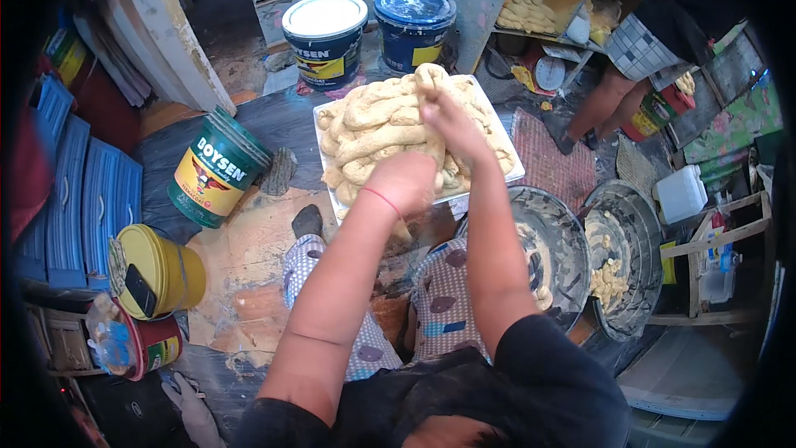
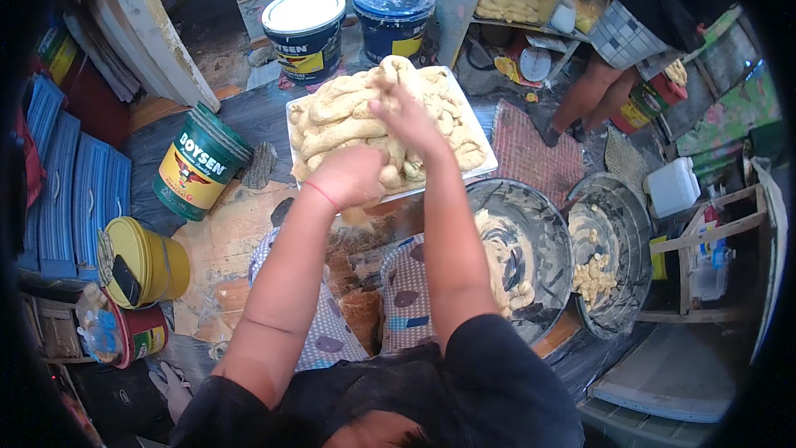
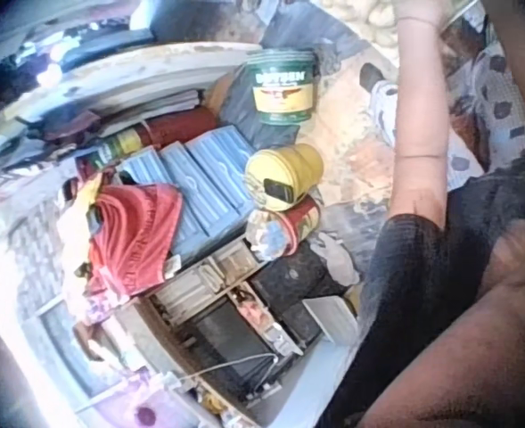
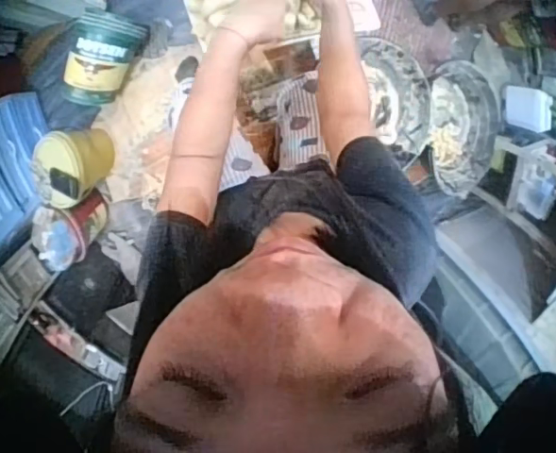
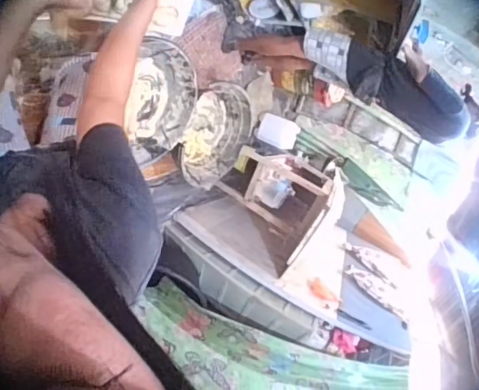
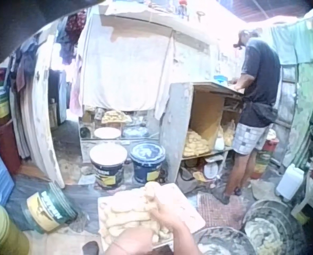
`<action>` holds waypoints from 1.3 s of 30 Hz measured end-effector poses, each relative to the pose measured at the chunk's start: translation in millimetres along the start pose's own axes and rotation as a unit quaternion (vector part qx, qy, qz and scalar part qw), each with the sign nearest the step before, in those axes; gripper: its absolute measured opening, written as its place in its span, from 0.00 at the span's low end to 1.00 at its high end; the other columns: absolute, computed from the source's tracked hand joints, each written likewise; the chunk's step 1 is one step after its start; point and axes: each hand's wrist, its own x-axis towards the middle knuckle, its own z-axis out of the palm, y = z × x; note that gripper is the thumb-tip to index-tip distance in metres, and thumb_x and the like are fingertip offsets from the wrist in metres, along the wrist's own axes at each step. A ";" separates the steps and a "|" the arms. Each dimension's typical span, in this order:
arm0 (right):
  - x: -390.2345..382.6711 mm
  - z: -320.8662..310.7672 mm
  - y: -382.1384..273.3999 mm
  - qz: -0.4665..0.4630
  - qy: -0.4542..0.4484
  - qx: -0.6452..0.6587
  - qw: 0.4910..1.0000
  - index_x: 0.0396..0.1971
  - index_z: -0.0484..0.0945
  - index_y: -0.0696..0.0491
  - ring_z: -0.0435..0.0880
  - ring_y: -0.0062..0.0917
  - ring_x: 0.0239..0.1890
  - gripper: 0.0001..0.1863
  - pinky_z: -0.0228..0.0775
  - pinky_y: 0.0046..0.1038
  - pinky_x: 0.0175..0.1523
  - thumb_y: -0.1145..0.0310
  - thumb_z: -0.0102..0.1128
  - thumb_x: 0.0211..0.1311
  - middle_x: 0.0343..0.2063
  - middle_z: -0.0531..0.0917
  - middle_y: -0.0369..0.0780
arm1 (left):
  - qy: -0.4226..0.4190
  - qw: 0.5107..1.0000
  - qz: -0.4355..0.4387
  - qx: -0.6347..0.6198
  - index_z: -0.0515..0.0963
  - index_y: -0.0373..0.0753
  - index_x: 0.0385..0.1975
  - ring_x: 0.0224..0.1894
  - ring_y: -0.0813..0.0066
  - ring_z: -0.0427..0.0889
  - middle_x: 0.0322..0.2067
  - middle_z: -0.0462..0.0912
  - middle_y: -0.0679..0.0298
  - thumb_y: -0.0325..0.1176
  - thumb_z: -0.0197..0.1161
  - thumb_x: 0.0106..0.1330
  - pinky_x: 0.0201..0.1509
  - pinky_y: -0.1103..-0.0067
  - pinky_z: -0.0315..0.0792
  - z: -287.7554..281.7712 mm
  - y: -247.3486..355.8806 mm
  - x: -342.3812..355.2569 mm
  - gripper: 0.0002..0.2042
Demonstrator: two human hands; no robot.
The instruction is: Knead and shape dough into long pieces and place them on a tray.
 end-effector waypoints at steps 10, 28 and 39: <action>-82.7 1.8 8.4 -0.097 0.022 0.362 0.927 0.34 0.73 0.56 0.72 0.14 0.26 0.24 0.66 0.16 0.34 0.51 0.64 0.49 0.25 0.76 0.33 | -0.050 0.978 0.099 -0.175 0.72 0.35 0.39 0.37 0.75 0.75 0.31 0.79 0.64 0.34 0.69 0.41 0.44 0.76 0.69 -9.7 -50.4 5.9 0.23; -64.4 29.2 41.1 -0.076 0.189 -0.274 0.940 0.48 0.70 0.48 0.65 0.31 0.48 0.28 0.53 0.33 0.53 0.64 0.64 0.42 0.40 0.72 0.38 | 0.265 0.939 -0.217 -0.004 0.73 0.42 0.43 0.45 0.56 0.74 0.46 0.72 0.55 0.32 0.57 0.56 0.51 0.70 0.67 -48.9 -117.7 159.6 0.14; -57.0 9.9 56.6 -0.010 0.226 -0.098 0.969 0.39 0.73 0.51 0.71 0.36 0.43 0.19 0.58 0.33 0.52 0.66 0.59 0.41 0.35 0.77 0.43 | -0.055 0.979 -0.167 -0.103 0.74 0.46 0.48 0.44 0.65 0.76 0.47 0.75 0.58 0.29 0.55 0.56 0.45 0.76 0.70 -50.5 -119.9 186.1 0.17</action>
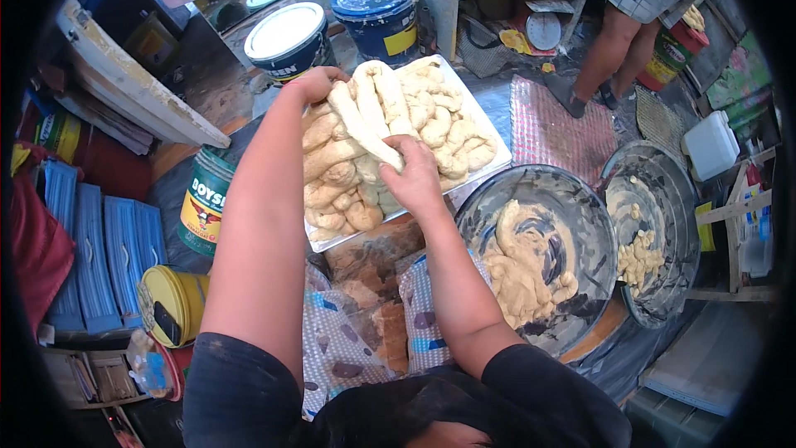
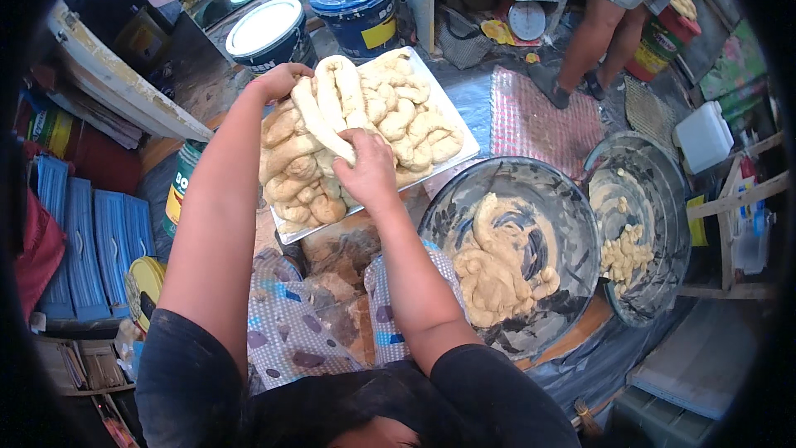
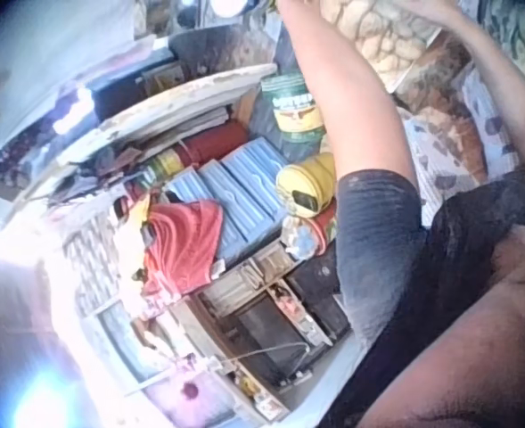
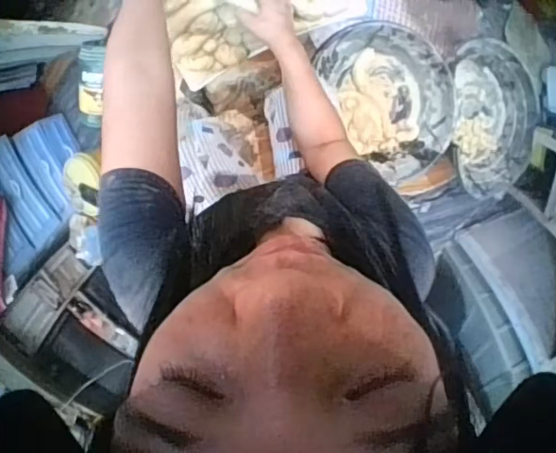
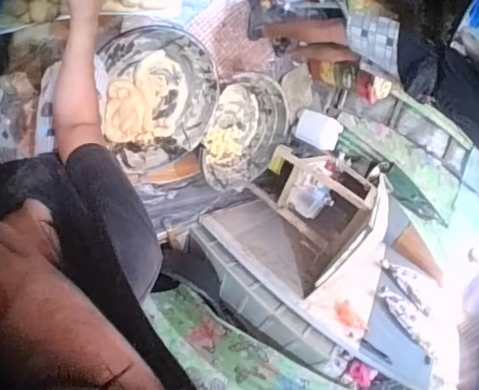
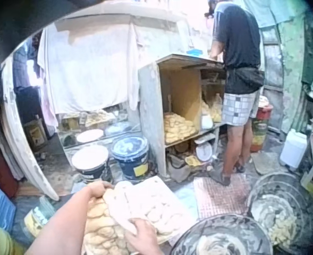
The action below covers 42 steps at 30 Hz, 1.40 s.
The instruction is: Knead and shape dough into long pieces and place them on a tray.
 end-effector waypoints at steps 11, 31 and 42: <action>-0.8 11.6 -2.5 -0.140 0.181 -0.048 0.972 0.39 0.72 0.50 0.68 0.33 0.42 0.18 0.55 0.33 0.50 0.65 0.60 0.43 0.35 0.74 0.39 | 0.221 0.958 0.015 -0.182 0.70 0.40 0.34 0.19 0.76 0.72 0.27 0.73 0.62 0.38 0.52 0.55 0.16 0.82 0.68 -30.2 36.0 -20.9 0.11; -10.2 47.0 -2.7 -0.155 0.006 -0.300 0.941 0.61 0.57 0.43 0.36 0.40 0.68 0.31 0.18 0.58 0.62 0.58 0.52 0.57 0.65 0.46 0.41 | 0.419 0.894 0.058 -0.149 0.70 0.33 0.48 0.36 0.64 0.75 0.37 0.73 0.53 0.39 0.57 0.58 0.37 0.75 0.71 72.7 13.0 -50.9 0.21; -1.3 20.1 1.7 -0.067 0.010 -0.211 0.975 0.60 0.60 0.42 0.46 0.39 0.65 0.42 0.29 0.48 0.65 0.45 0.62 0.42 0.63 0.49 0.44 | 0.456 0.875 -0.046 0.154 0.61 0.42 0.59 0.64 0.51 0.48 0.62 0.52 0.51 0.50 0.45 0.63 0.63 0.56 0.43 104.3 27.7 -41.7 0.27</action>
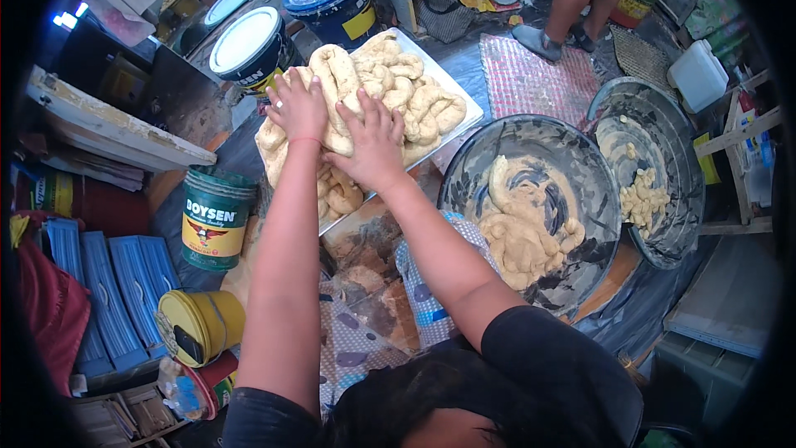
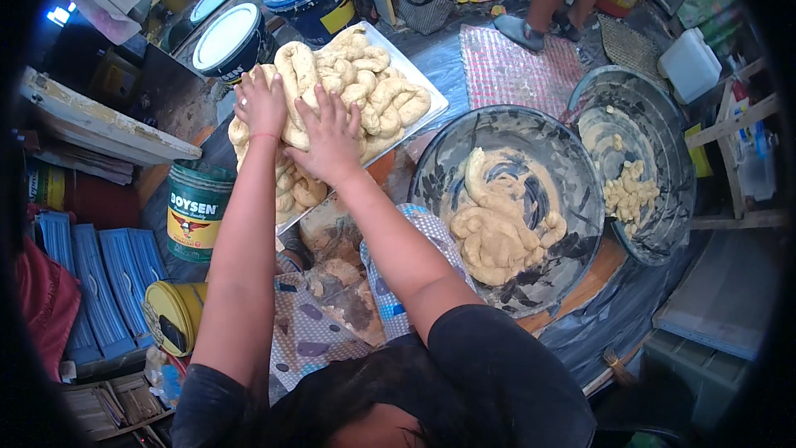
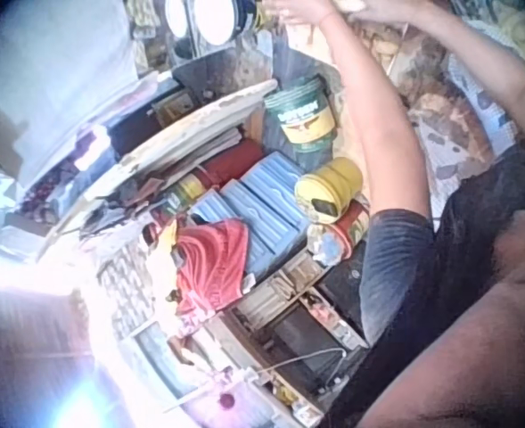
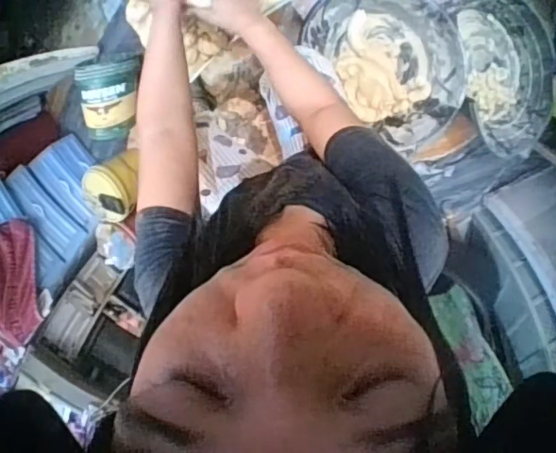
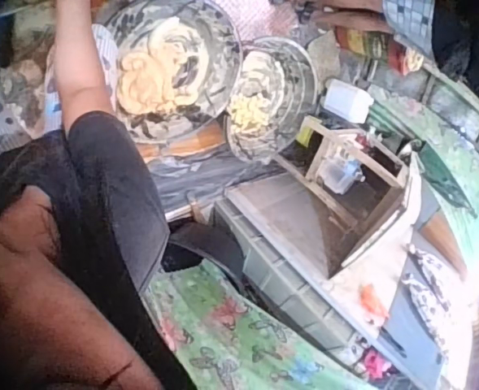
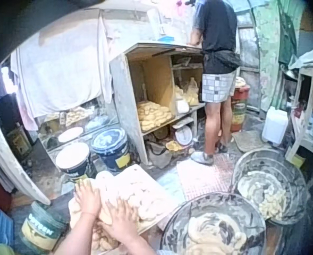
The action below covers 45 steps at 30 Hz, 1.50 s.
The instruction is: Knead and shape dough into long pieces and place them on a tray.
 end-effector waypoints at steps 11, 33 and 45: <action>-4.4 10.0 8.3 0.003 0.033 0.018 0.999 0.61 0.58 0.42 0.45 0.38 0.66 0.34 0.25 0.47 0.65 0.42 0.46 0.55 0.65 0.47 0.44 | -0.068 0.993 -0.092 -0.007 0.64 0.43 0.56 0.63 0.54 0.55 0.59 0.60 0.53 0.45 0.43 0.65 0.63 0.52 0.45 3.9 12.2 31.3 0.22; -322.4 -96.9 355.1 0.435 -0.206 -0.104 0.870 0.46 0.71 0.58 0.74 0.41 0.48 0.29 0.66 0.36 0.50 0.57 0.61 0.45 0.47 0.74 0.51 | -0.369 0.848 0.379 -0.039 0.64 0.43 0.57 0.68 0.54 0.38 0.65 0.42 0.50 0.54 0.47 0.62 0.67 0.61 0.35 -15.4 136.7 -268.9 0.28; -382.4 -96.3 322.2 0.501 -0.220 -0.187 0.816 0.55 0.63 0.52 0.68 0.44 0.53 0.33 0.64 0.32 0.55 0.62 0.56 0.44 0.54 0.66 0.49 | -0.337 0.876 0.300 -0.172 0.71 0.40 0.50 0.63 0.56 0.55 0.58 0.62 0.51 0.49 0.53 0.59 0.65 0.62 0.47 -62.3 104.0 -252.9 0.24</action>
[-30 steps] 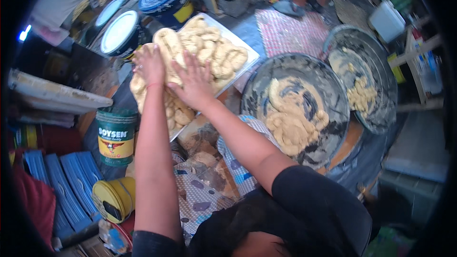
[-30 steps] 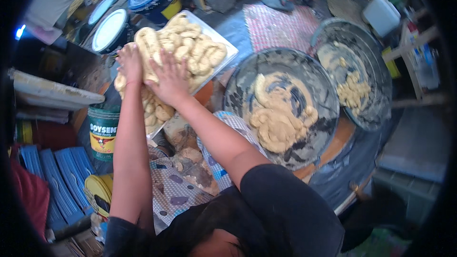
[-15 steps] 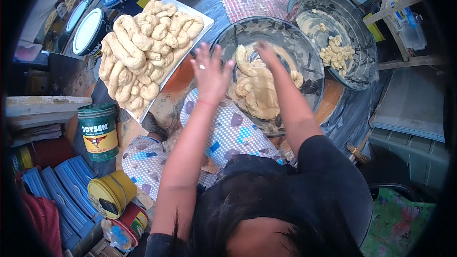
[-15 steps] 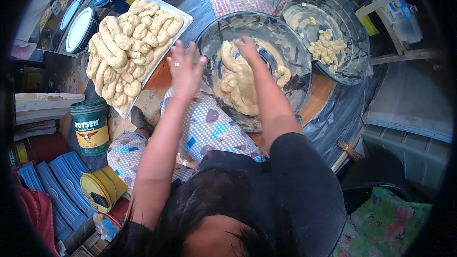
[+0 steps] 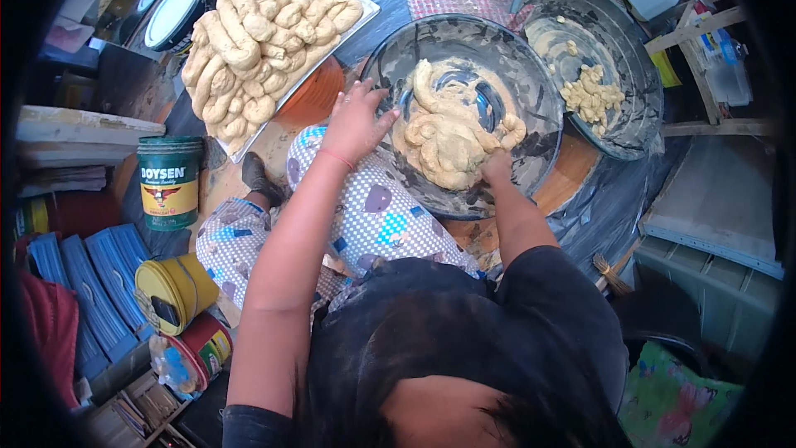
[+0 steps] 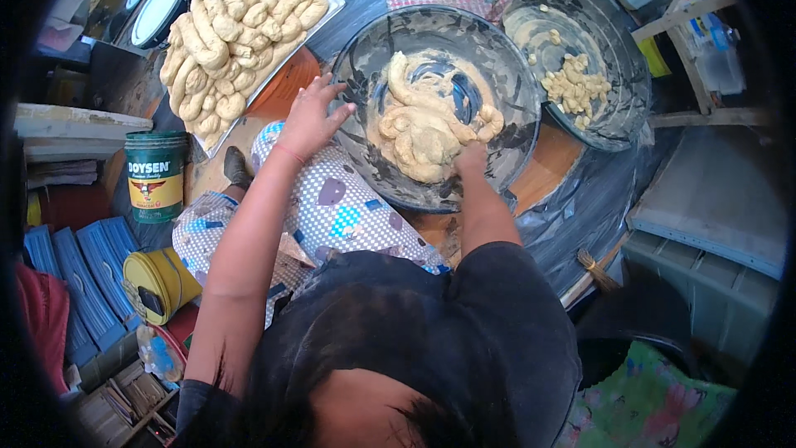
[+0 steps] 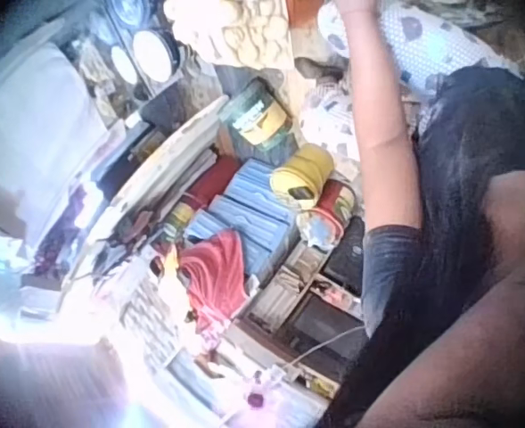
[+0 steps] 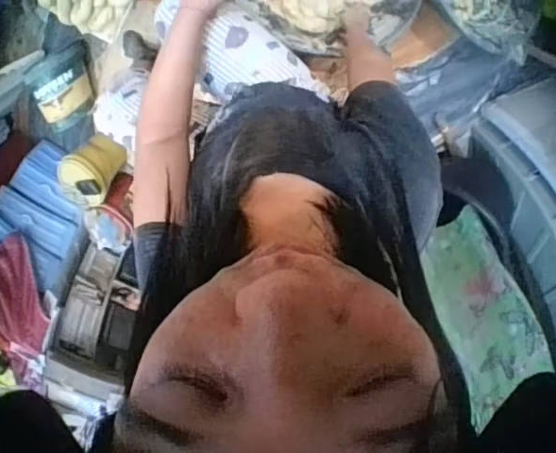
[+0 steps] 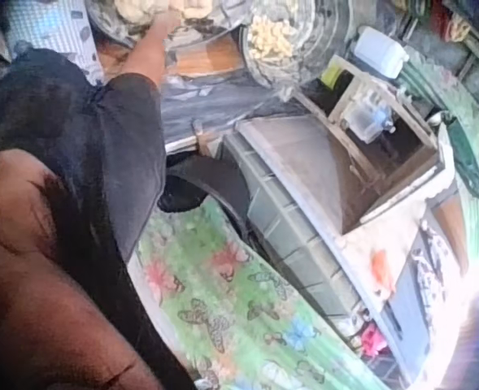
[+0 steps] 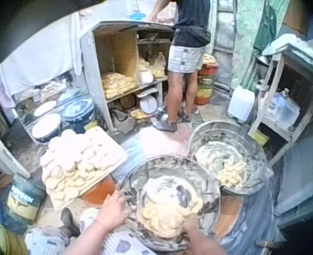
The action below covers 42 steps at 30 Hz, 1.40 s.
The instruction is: Knead and shape dough into long pieces and place them on a tray.
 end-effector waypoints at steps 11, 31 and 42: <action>44.2 73.5 41.1 -0.025 -0.064 0.257 0.964 0.36 0.71 0.54 0.73 0.26 0.29 0.14 0.67 0.29 0.35 0.72 0.59 0.46 0.27 0.74 0.37 | -0.098 0.992 -0.038 0.072 0.75 0.39 0.42 0.50 0.62 0.71 0.44 0.74 0.56 0.46 0.54 0.57 0.54 0.67 0.63 11.5 2.5 20.1 0.19; -66.1 -170.4 -208.9 -0.302 -0.334 0.747 0.488 0.49 0.65 0.54 0.71 0.31 0.50 0.23 0.63 0.34 0.55 0.72 0.58 0.51 0.47 0.72 0.43 | -0.069 0.970 -0.004 -0.231 0.60 0.37 0.57 0.46 0.63 0.75 0.43 0.75 0.53 0.46 0.61 0.56 0.48 0.72 0.69 10.2 -10.0 39.6 0.32; -59.6 -151.8 -191.6 -0.273 -0.101 0.674 0.679 0.48 0.67 0.57 0.76 0.21 0.36 0.17 0.71 0.21 0.40 0.73 0.53 0.58 0.41 0.74 0.40 | 0.220 0.768 -0.180 -0.573 0.67 0.34 0.49 0.29 0.80 0.76 0.35 0.76 0.63 0.30 0.56 0.61 0.25 0.84 0.73 -38.8 -32.0 24.7 0.17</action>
